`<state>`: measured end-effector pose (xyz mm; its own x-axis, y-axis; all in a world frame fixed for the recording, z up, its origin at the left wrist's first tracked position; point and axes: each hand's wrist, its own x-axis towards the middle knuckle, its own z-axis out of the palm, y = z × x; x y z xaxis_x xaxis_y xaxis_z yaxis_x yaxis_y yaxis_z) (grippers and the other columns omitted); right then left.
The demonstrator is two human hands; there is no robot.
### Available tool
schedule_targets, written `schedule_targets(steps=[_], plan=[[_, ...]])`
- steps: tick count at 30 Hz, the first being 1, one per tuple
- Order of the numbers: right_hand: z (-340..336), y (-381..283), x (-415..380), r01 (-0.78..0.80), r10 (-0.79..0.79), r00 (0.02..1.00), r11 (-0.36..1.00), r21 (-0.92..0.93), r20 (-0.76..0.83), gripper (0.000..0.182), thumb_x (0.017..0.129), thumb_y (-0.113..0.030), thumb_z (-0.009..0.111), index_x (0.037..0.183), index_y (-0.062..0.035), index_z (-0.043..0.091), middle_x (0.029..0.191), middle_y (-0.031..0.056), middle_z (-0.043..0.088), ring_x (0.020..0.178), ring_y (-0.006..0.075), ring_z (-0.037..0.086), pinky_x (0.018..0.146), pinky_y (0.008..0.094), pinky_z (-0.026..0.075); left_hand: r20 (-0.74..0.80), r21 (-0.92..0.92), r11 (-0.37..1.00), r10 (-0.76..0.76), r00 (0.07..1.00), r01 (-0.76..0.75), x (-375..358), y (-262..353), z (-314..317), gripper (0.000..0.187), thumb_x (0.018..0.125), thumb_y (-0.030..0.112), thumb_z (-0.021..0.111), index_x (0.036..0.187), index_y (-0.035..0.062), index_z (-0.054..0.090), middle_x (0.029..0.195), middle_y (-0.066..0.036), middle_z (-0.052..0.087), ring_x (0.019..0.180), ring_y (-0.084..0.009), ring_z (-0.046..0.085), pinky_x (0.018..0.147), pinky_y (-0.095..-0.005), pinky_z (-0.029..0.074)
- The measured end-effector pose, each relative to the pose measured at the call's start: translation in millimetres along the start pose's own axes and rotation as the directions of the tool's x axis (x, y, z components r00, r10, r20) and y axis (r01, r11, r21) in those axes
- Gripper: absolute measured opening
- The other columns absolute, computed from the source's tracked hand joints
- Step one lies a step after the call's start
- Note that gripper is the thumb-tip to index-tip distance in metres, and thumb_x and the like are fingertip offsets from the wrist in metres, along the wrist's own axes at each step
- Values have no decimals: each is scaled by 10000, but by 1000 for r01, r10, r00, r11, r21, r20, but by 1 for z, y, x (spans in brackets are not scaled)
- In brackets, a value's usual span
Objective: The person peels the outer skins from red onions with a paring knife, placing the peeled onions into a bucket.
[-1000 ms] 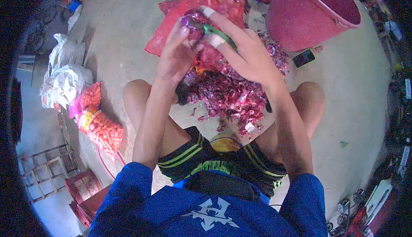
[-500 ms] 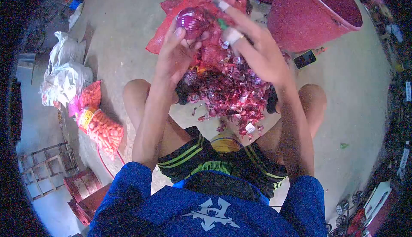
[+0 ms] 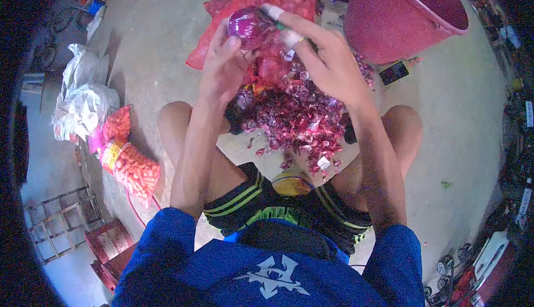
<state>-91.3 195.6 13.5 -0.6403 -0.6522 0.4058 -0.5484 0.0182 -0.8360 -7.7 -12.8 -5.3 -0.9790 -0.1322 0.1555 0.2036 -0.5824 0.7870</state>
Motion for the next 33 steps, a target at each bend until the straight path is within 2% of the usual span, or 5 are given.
schedule_targets(steps=[11,14,16,27,33], plan=[[-8,15,4,-253,260,963,964,86,-73,460,1062,-217,567,1504,-89,555,1140,192,744,915,145,666,908,317,522,-2,-19,988,151,989,-151,-2,5,5,692,862,125,810,1462,12,483,1287,-122,661,1231,-203,628,1018,-344,537],[-5,-18,1,-235,234,972,971,-51,-10,528,1038,-219,602,1540,-90,505,1166,205,752,892,203,703,909,323,521,-57,197,973,129,990,-116,-1,10,3,673,844,106,822,1437,-13,526,1286,-120,666,1191,-189,641,1014,-334,536],[2,-16,-2,180,-189,979,978,-110,-74,587,1010,-207,632,1564,-106,469,1100,212,760,777,290,695,839,345,535,-85,298,951,113,990,-83,-4,11,7,618,827,68,830,1386,-25,584,1260,-121,685,1137,-180,661,1017,-337,536],[13,-7,1,187,-201,979,935,-300,-16,498,1009,-166,626,1503,-150,566,923,187,739,604,303,615,630,395,522,-45,290,949,142,989,-123,-4,9,5,620,818,32,821,1389,-29,586,1245,-126,698,1134,-190,673,1029,-347,536],[8,-7,4,-99,95,980,995,-16,-173,409,1057,-171,549,1456,-108,611,1145,136,767,1004,174,708,954,336,520,30,121,990,72,997,-75,-5,9,9,698,824,110,822,1447,-25,538,1339,-138,648,1194,-203,652,1059,-361,526]])
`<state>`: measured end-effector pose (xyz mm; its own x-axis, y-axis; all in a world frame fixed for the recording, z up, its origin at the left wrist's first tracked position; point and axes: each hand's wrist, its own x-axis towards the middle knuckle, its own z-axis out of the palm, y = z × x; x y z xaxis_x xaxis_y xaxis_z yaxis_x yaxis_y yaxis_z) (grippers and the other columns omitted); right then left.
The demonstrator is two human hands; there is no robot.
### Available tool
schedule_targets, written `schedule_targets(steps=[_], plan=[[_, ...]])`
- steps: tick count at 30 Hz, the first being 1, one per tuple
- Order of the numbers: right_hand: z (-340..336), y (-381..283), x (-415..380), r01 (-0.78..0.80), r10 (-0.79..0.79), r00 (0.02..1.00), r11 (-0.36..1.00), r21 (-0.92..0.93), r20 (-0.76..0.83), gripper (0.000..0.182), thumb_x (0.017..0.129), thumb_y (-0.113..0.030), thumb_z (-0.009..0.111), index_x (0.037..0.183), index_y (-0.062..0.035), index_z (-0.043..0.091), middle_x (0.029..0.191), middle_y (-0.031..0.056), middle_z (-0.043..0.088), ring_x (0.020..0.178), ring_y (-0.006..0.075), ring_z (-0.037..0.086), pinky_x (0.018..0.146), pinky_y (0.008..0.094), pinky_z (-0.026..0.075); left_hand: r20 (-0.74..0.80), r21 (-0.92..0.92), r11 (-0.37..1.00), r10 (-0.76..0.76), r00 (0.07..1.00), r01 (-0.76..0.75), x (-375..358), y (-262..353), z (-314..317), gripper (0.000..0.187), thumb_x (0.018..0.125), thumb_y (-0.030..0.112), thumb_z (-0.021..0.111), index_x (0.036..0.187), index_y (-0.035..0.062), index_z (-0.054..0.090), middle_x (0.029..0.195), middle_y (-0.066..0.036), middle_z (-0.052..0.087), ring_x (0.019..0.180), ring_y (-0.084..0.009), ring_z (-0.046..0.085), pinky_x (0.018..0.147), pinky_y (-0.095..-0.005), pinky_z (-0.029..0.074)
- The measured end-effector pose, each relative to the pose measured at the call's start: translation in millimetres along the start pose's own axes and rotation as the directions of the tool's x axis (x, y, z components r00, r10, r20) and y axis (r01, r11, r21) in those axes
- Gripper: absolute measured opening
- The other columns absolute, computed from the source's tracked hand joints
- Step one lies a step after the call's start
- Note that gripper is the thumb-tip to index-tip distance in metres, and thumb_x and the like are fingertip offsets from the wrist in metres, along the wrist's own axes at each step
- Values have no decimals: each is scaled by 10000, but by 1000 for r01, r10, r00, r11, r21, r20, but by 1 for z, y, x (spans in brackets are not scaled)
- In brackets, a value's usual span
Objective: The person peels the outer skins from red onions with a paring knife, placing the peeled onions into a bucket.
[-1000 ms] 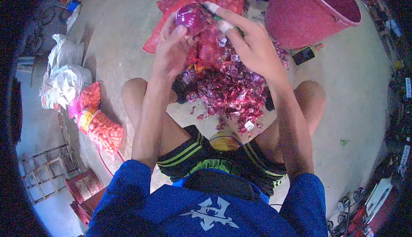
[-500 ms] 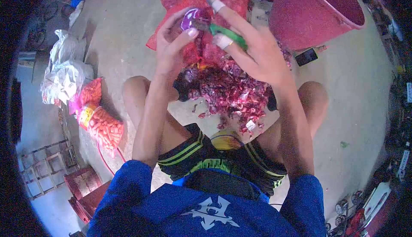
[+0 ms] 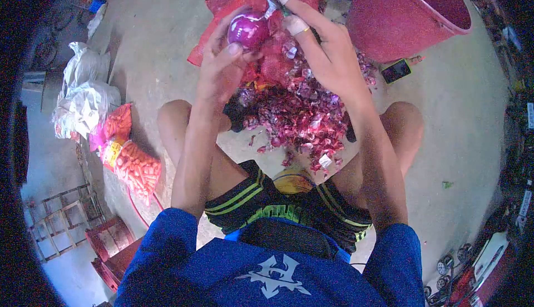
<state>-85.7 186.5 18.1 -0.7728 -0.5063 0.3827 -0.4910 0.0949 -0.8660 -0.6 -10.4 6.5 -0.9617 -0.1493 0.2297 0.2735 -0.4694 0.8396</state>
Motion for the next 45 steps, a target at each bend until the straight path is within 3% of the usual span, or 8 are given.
schedule_targets(steps=[7,13,22,24,28,33,39,45], plan=[[4,8,1,62,-63,998,995,78,7,414,1072,-227,548,1461,-97,607,1218,122,744,1086,172,688,1013,318,490,7,-26,1000,-12,1000,12,0,-6,-3,777,807,2,817,1504,-11,474,1387,-139,613,1229,-221,643,1052,-389,552],[-5,-14,-5,-214,208,964,977,16,167,522,1052,-276,592,1543,-118,511,1093,121,770,900,169,687,883,350,532,-68,-42,999,10,998,-13,1,-3,-4,726,820,-22,811,1474,-31,497,1346,-142,631,1196,-221,651,1028,-378,564],[-4,2,-6,272,-231,947,946,-174,224,578,993,-215,654,1549,-165,506,791,219,650,612,377,594,610,432,493,-59,-77,997,-36,998,32,2,-7,-7,661,845,3,797,1449,-35,529,1301,-146,658,1148,-220,676,1009,-384,576],[-7,-9,-6,210,-143,960,937,-278,242,500,996,-38,597,1494,-59,558,1006,145,756,889,223,725,859,363,550,-63,-80,995,-57,996,52,3,-6,-8,661,850,4,791,1454,-33,525,1296,-142,662,1152,-219,676,1014,-385,572],[5,6,-4,200,-183,977,964,-174,107,518,968,-129,619,1483,-176,595,765,215,629,631,320,662,627,408,513,-52,-107,993,-50,997,45,9,-9,-7,667,858,11,778,1470,-26,516,1304,-136,662,1174,-221,673,1030,-385,566],[6,2,2,-65,69,996,996,65,-64,470,1027,-147,566,1495,-104,576,905,75,739,742,116,586,722,317,510,5,-76,997,-11,1000,11,7,-5,-8,732,843,48,795,1501,-11,481,1378,-131,612,1235,-229,640,1066,-382,537],[-14,-6,-3,-137,139,978,990,-23,157,524,1054,-191,566,1562,-92,484,961,52,702,755,95,537,732,288,498,0,13,999,38,999,-38,3,1,-3,750,777,-111,795,1462,-31,500,1357,-153,628,1208,-234,658,1017,-375,575],[-4,-8,-10,205,-181,957,975,-87,227,608,1000,-184,647,1574,-124,455,870,192,727,661,376,649,665,419,526,-50,138,986,105,993,-97,5,-1,-8,698,758,-149,800,1395,-33,539,1363,-159,625,1187,-225,660,983,-358,590]])
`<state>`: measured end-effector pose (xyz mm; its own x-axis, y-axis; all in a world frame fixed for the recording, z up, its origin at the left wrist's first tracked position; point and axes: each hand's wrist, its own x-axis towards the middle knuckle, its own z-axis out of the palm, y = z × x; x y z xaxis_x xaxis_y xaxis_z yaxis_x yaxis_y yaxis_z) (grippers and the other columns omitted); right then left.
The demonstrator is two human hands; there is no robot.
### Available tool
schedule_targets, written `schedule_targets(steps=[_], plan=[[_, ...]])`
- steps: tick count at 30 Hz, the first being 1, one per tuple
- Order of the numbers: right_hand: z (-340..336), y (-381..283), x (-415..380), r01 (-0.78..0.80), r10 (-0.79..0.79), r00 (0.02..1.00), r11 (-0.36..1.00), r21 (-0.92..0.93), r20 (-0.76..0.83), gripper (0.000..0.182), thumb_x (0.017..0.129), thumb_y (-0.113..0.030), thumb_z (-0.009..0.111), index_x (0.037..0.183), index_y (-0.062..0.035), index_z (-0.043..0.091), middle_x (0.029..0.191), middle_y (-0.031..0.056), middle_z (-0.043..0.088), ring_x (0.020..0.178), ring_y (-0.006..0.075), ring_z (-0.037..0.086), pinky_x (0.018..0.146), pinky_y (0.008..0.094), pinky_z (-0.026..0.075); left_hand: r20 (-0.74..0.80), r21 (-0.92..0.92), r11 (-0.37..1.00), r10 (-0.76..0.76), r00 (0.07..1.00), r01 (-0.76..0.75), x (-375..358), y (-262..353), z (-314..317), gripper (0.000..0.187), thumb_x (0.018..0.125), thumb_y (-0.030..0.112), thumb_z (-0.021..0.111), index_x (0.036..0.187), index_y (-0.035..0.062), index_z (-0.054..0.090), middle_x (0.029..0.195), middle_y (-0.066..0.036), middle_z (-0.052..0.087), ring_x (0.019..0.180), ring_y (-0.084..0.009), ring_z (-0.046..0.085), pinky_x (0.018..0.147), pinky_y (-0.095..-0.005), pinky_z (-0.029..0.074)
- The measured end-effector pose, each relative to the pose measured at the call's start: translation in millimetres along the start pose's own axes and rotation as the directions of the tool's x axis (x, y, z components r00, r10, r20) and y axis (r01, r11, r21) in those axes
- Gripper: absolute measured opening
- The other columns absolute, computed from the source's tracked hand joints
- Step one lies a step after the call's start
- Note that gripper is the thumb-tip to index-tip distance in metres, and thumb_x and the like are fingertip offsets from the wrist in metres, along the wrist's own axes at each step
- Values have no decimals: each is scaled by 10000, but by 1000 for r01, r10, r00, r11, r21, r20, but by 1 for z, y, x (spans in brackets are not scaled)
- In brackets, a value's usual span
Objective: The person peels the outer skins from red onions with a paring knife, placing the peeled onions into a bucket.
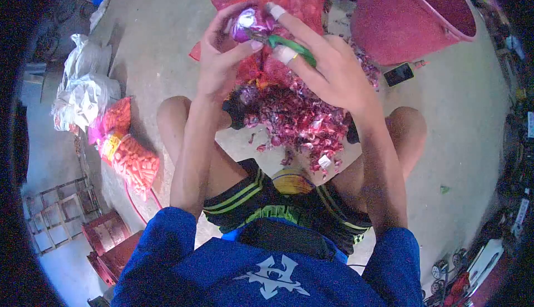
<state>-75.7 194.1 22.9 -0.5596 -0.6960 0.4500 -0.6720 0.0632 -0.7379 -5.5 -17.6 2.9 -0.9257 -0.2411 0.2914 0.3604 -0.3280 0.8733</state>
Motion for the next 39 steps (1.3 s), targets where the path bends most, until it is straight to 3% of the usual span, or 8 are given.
schedule_targets(steps=[2,9,14,18,26,30,34,39], plan=[[-3,-2,1,-60,69,996,989,-133,62,551,1023,-115,587,1560,-78,470,914,191,728,728,276,668,782,346,523,-1,23,1000,17,1000,-17,0,-1,-1,690,759,-146,804,1387,-29,543,1360,-159,626,1180,-223,662,977,-359,593],[7,9,4,-51,38,995,989,-142,-89,500,1004,-187,628,1500,-188,574,762,224,629,606,349,631,647,430,517,-31,-2,999,-43,999,43,0,1,2,710,752,-110,837,1391,-12,546,1321,-136,637,1171,-215,662,997,-348,577],[11,5,4,-143,163,984,965,219,-77,418,1037,-192,586,1452,-145,621,1055,185,752,673,182,640,728,353,537,-13,-83,995,-56,998,54,1,0,7,735,752,-74,864,1406,-14,534,1320,-127,635,1158,-203,667,1021,-344,562],[15,4,4,-68,80,993,988,136,-85,407,1054,-183,550,1449,-113,615,1094,116,771,726,137,643,752,343,545,-92,74,996,-44,995,51,0,-5,13,745,756,-51,878,1420,-28,541,1287,-122,658,1127,-188,680,1006,-335,571],[-17,34,12,-349,419,905,834,427,-79,481,1072,-185,511,1545,-100,517,803,-9,604,679,21,501,629,174,415,5,-88,990,-107,994,107,-1,-2,10,737,761,-54,868,1422,-54,542,1283,-145,672,1097,-204,698,974,-342,591],[-7,5,4,-293,304,953,934,206,-21,538,1060,-212,537,1572,-65,459,871,32,670,765,105,594,734,257,501,-82,-135,986,-113,990,101,-1,-5,5,744,770,-60,854,1432,-27,517,1253,-139,677,1104,-216,693,996,-358,580],[0,-7,3,-77,72,997,987,143,41,582,1029,-185,587,1581,-84,433,1188,169,754,982,271,734,923,365,534,-110,-276,957,-128,986,93,-5,-7,2,709,765,-58,857,1384,12,519,1212,-113,676,1110,-214,684,1014,-366,567],[6,-8,5,-31,31,999,995,94,9,576,1010,-185,625,1563,-119,476,1057,225,731,807,394,709,757,407,554,-95,-228,974,-9,995,-13,-4,-14,2,643,761,-69,854,1312,31,538,1193,-91,669,1108,-208,680,999,-359,570]])
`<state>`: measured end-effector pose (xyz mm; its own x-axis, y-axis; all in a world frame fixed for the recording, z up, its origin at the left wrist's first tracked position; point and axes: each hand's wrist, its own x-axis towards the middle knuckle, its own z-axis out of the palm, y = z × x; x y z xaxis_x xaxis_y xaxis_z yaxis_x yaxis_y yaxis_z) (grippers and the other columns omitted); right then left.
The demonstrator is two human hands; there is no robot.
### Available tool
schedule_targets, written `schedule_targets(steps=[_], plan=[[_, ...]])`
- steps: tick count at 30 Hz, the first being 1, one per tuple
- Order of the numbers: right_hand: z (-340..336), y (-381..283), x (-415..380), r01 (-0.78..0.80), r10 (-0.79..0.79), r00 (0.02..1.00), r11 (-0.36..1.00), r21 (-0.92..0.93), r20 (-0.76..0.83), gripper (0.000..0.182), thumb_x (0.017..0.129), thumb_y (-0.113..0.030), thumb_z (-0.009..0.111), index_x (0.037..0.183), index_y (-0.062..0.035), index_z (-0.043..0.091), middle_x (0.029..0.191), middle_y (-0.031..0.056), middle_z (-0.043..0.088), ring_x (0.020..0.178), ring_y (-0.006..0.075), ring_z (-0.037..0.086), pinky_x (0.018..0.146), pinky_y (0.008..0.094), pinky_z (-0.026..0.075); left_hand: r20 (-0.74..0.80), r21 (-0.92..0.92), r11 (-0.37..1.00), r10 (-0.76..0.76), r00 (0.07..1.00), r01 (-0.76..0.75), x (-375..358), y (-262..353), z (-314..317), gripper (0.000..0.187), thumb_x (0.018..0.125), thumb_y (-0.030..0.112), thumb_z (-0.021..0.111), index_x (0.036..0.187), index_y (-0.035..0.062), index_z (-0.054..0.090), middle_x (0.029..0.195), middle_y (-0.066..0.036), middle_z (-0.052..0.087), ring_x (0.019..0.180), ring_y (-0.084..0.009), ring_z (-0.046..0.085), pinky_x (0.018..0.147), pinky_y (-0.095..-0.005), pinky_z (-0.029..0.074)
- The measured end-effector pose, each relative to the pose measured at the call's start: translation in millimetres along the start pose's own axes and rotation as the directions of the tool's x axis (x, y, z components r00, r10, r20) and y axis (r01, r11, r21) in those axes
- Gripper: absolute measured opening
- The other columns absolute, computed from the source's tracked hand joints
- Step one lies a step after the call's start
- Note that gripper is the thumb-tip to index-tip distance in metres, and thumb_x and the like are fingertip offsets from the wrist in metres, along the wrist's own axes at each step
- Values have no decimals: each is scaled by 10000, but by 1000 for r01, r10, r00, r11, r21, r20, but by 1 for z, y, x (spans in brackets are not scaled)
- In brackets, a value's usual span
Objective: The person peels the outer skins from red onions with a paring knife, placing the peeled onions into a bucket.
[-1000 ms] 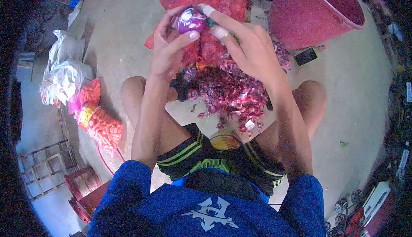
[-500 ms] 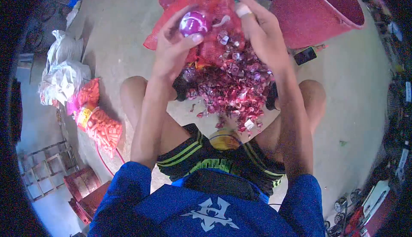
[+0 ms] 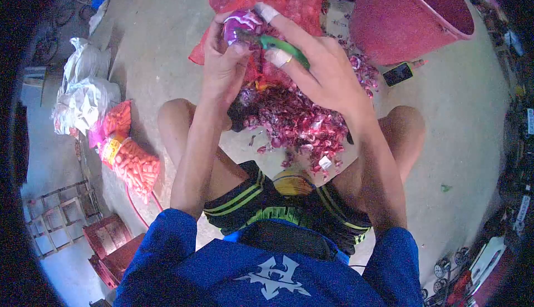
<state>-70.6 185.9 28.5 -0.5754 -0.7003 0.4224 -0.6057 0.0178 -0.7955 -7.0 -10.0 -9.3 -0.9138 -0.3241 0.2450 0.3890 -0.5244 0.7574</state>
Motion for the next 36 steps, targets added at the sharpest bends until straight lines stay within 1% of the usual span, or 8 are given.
schedule_targets(steps=[2,8,21,27,30,32,35,36], plan=[[4,9,0,91,-105,992,979,-183,-69,555,1005,-195,635,1545,-164,512,966,219,720,734,401,683,696,425,545,7,10,1000,0,1000,0,1,1,0,625,760,-76,850,1292,35,542,1187,-86,668,1106,-204,679,994,-357,572],[10,12,2,129,-166,980,949,-289,-108,558,999,-201,642,1544,-201,521,827,221,676,688,401,666,658,451,525,-50,0,998,-59,997,59,1,2,2,598,756,-61,858,1255,41,545,1189,-101,674,1096,-194,681,978,-353,574],[2,11,1,93,-98,995,987,-130,-31,554,995,-169,629,1538,-134,521,901,191,704,585,338,587,605,403,498,-55,179,982,61,997,-51,2,3,2,632,704,-44,907,1231,7,561,1154,-109,681,1058,-187,686,959,-344,578],[4,11,3,136,-164,982,959,-250,-98,508,992,-138,618,1497,-122,568,1030,232,723,762,393,702,701,404,555,-47,176,984,-1,999,9,3,6,3,610,717,-64,889,1240,-9,579,1150,-134,719,1029,-204,720,961,-361,590],[2,13,5,25,-55,990,974,-223,-130,461,1021,-166,601,1479,-115,588,1134,212,745,877,343,750,790,402,562,19,162,987,-13,1000,10,2,9,0,623,724,-72,879,1274,-23,590,1167,-136,720,1039,-209,721,973,-366,587],[-8,25,10,-132,111,947,990,-50,-300,451,1052,-213,583,1483,-82,578,1274,170,732,1070,241,733,935,377,535,88,172,985,-11,996,-4,-2,13,2,643,727,-77,874,1303,-32,593,1183,-137,713,1051,-209,716,977,-368,586],[-16,22,7,-128,159,956,982,135,-247,461,1068,-251,574,1479,-42,571,1395,148,675,1256,171,626,1070,346,462,116,95,995,-55,992,45,-3,16,6,701,731,-84,867,1370,-34,581,1225,-137,695,1071,-208,705,979,-375,585],[-21,15,3,-305,325,938,940,154,-124,503,1064,-235,571,1517,-23,516,1399,182,663,1290,180,603,1104,328,432,87,137,990,-37,996,24,0,16,6,723,729,-91,865,1388,-30,573,1245,-138,684,1086,-208,698,980,-370,586]])
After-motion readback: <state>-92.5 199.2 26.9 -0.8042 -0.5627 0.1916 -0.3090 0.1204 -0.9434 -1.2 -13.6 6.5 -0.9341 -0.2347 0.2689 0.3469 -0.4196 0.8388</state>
